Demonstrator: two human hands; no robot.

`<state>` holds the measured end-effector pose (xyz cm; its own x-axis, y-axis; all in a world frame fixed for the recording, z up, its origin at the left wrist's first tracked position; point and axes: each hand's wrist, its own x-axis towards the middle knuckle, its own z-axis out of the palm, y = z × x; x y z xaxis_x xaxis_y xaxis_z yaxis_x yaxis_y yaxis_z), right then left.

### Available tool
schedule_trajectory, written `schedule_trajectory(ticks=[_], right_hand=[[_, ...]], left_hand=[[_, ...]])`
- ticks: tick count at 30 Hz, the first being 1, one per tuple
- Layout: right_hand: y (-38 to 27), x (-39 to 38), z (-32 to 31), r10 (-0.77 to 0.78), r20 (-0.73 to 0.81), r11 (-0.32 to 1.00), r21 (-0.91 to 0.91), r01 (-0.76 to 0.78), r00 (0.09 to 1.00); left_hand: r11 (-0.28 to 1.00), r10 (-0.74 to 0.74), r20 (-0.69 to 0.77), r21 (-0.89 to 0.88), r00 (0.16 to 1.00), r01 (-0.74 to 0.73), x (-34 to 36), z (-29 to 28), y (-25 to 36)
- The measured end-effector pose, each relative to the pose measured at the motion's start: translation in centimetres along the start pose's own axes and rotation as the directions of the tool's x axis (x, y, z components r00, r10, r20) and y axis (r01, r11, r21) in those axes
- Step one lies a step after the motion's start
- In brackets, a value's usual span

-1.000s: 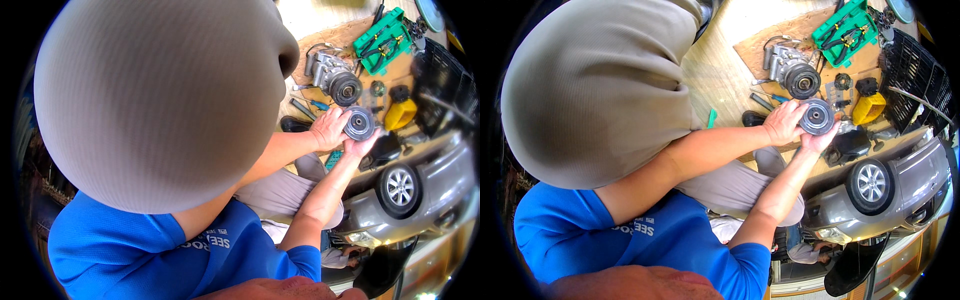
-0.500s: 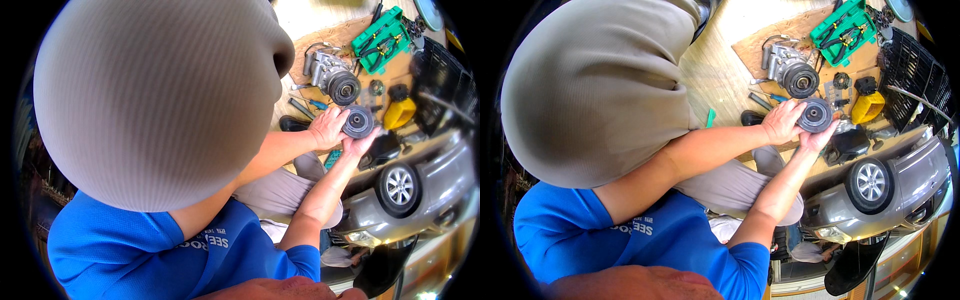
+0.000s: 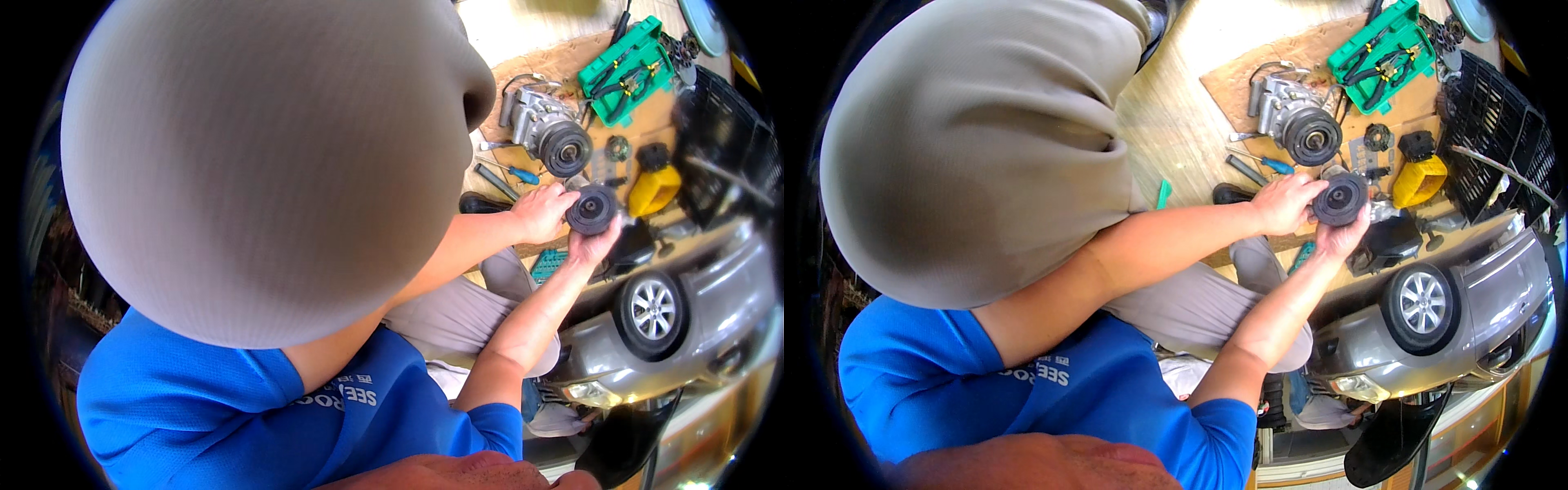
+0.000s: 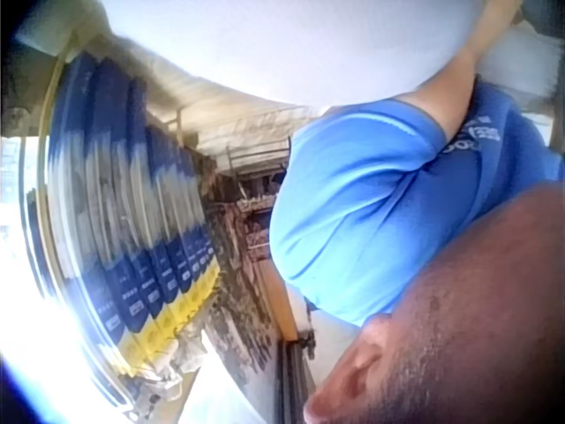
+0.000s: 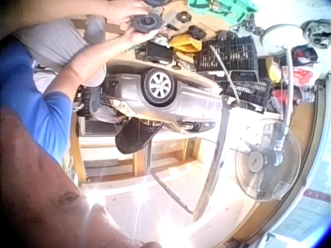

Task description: The person uses a hammer and a screwdriver to disassemble a circular metal mechanical component, removing several internal plates and parts.

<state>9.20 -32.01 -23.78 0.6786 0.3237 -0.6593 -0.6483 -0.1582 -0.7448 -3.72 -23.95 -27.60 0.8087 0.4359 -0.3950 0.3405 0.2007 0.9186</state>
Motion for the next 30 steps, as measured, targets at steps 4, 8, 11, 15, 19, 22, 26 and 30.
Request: schedule_trajectory(ticks=[4,8,11,15,19,22,26,30], right_hand=[[-0.6,-0.4,0.4,-0.254,0.029,0.863,-0.446,0.24,0.967],[-0.4,-0.5,-0.7,-0.282,0.185,0.649,-0.686,0.329,0.941],[0.2,-1.6,1.0,-0.212,0.241,0.537,-0.781,0.319,0.947],[1.1,-2.7,2.9,-0.174,0.324,0.298,-0.883,0.363,0.93],[0.7,-3.2,5.3,-0.183,0.44,0.039,-0.89,0.454,0.879],[0.5,-3.8,4.6,-0.262,0.41,0.076,-0.893,0.443,0.873],[-0.2,-3.2,1.9,-0.417,0.048,0.396,-0.889,0.229,0.908],[-0.9,-3.5,3.3,-0.258,-0.147,0.722,-0.686,0.089,0.955]], left_hand=[[0.986,-0.122,-0.079,-0.126,0.989,0.112,1.3,0.2,-0.4],[0.867,-0.299,0.008,-0.415,0.954,0.275,4.2,0.7,-1.4],[0.744,-0.387,0.304,-0.455,0.87,0.49,5.0,-1.3,-0.8],[0.839,-0.338,0.485,-0.233,0.806,0.492,5.8,-2.9,-1.9],[0.784,-0.311,0.579,-0.292,0.754,0.547,6.3,-4.9,-2.6],[0.761,-0.285,0.623,-0.315,0.728,0.568,6.8,-5.9,-3.3],[0.585,-0.22,0.662,-0.498,0.717,0.64,7.1,-7.3,-3.6],[0.506,-0.108,0.642,-0.622,0.759,0.598,7.5,-8.2,-3.5]])
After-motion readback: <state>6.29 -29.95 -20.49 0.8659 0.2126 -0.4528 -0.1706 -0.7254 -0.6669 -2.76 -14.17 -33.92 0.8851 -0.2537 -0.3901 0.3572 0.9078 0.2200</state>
